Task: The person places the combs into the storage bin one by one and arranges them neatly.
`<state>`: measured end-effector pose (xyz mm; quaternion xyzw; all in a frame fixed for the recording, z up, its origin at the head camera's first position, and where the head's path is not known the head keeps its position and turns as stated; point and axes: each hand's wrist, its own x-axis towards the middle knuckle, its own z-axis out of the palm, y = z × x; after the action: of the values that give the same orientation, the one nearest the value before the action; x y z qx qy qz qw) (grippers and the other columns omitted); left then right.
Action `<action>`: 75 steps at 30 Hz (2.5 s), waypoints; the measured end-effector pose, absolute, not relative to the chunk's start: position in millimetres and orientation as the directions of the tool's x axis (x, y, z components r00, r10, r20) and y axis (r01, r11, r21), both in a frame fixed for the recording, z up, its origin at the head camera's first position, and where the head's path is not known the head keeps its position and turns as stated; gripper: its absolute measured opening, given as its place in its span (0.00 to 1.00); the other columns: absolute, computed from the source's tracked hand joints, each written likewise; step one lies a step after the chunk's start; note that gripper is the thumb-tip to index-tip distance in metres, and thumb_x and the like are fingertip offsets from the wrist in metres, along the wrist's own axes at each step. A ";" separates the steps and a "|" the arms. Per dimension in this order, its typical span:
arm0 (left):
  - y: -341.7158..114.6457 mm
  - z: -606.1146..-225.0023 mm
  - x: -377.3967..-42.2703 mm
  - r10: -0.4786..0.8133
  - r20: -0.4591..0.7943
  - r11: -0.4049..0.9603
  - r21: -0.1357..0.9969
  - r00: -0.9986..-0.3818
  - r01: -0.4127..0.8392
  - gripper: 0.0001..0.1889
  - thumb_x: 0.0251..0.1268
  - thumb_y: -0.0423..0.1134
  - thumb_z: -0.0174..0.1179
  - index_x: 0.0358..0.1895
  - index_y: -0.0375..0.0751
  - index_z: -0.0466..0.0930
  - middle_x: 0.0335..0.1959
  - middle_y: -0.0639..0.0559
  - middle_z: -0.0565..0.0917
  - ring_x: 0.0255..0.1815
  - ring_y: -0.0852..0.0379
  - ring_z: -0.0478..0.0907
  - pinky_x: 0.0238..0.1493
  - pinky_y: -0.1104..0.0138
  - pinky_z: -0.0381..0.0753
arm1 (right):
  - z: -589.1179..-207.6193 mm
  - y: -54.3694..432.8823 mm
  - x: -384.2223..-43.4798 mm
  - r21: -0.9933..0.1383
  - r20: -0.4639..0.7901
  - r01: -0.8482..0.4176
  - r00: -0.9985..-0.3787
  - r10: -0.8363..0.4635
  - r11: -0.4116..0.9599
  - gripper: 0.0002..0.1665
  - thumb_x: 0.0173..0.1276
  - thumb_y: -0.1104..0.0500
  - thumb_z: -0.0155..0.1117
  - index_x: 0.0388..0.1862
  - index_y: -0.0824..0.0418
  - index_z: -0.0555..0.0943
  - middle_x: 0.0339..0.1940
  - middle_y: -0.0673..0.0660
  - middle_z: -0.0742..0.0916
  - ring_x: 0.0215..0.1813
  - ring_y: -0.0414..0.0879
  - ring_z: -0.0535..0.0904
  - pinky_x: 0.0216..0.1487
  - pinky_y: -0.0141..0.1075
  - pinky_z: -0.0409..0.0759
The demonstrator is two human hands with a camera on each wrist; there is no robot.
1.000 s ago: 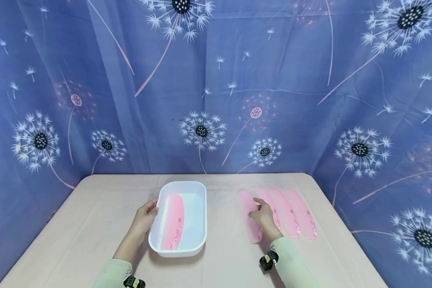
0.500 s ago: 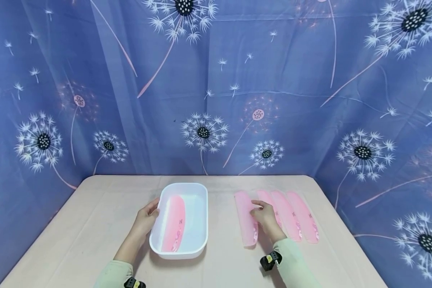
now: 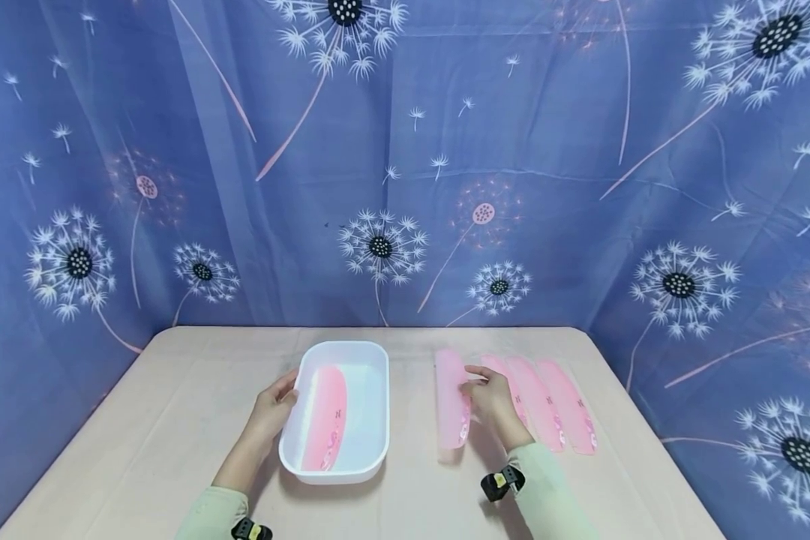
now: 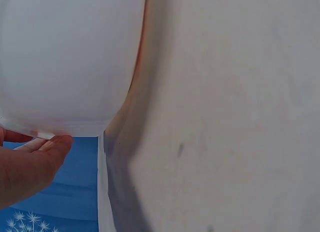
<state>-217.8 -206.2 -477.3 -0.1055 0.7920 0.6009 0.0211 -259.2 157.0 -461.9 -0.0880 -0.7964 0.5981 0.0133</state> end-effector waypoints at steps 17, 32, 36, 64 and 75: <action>-206.0 -476.8 -220.0 -0.151 -0.171 0.249 0.947 -0.974 -0.205 0.26 0.75 0.34 0.43 0.74 0.40 0.55 0.72 0.35 0.59 0.74 0.37 0.53 0.71 0.48 0.60 | -440.3 135.4 -258.7 -0.980 -0.059 0.081 -0.990 0.124 0.180 0.26 0.55 0.74 0.64 0.56 0.74 0.76 0.36 0.67 0.87 0.33 0.44 0.84 0.36 0.33 0.85; -206.9 -476.4 -218.8 -0.155 -0.166 0.257 0.945 -0.974 -0.202 0.27 0.75 0.35 0.43 0.75 0.41 0.55 0.72 0.36 0.60 0.74 0.37 0.53 0.71 0.47 0.60 | -433.6 118.0 -259.1 -0.996 -0.036 0.040 -0.998 0.057 0.077 0.27 0.56 0.76 0.62 0.58 0.75 0.74 0.37 0.68 0.86 0.31 0.42 0.82 0.38 0.37 0.87; -206.5 -475.6 -219.5 -0.154 -0.163 0.257 0.946 -0.975 -0.199 0.27 0.75 0.35 0.43 0.75 0.41 0.55 0.72 0.36 0.60 0.73 0.36 0.54 0.70 0.47 0.61 | -431.6 111.7 -260.2 -0.998 -0.036 0.038 -0.999 0.041 0.048 0.26 0.56 0.76 0.61 0.57 0.75 0.75 0.34 0.65 0.86 0.30 0.42 0.82 0.36 0.36 0.87; -204.8 -478.2 -220.1 -0.162 -0.179 0.242 0.946 -0.970 -0.215 0.27 0.75 0.34 0.43 0.75 0.41 0.55 0.73 0.37 0.58 0.74 0.37 0.52 0.72 0.47 0.58 | -426.9 47.4 -248.5 -0.999 -0.027 0.023 -0.995 -0.095 0.038 0.27 0.55 0.76 0.63 0.57 0.75 0.73 0.33 0.66 0.85 0.28 0.40 0.80 0.34 0.35 0.87; -205.3 -478.7 -219.8 -0.154 -0.168 0.249 0.947 -0.974 -0.203 0.27 0.74 0.34 0.43 0.74 0.40 0.55 0.73 0.36 0.59 0.74 0.36 0.53 0.71 0.46 0.58 | -438.3 22.6 -248.1 -0.992 -0.054 0.042 -0.994 -0.095 0.122 0.27 0.55 0.73 0.66 0.56 0.71 0.75 0.29 0.55 0.79 0.28 0.41 0.76 0.32 0.34 0.86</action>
<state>-219.8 -205.3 -478.7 -0.1130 0.7900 0.6022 0.0201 -248.1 22.6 -438.3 0.0175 -0.7474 0.6622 -0.0517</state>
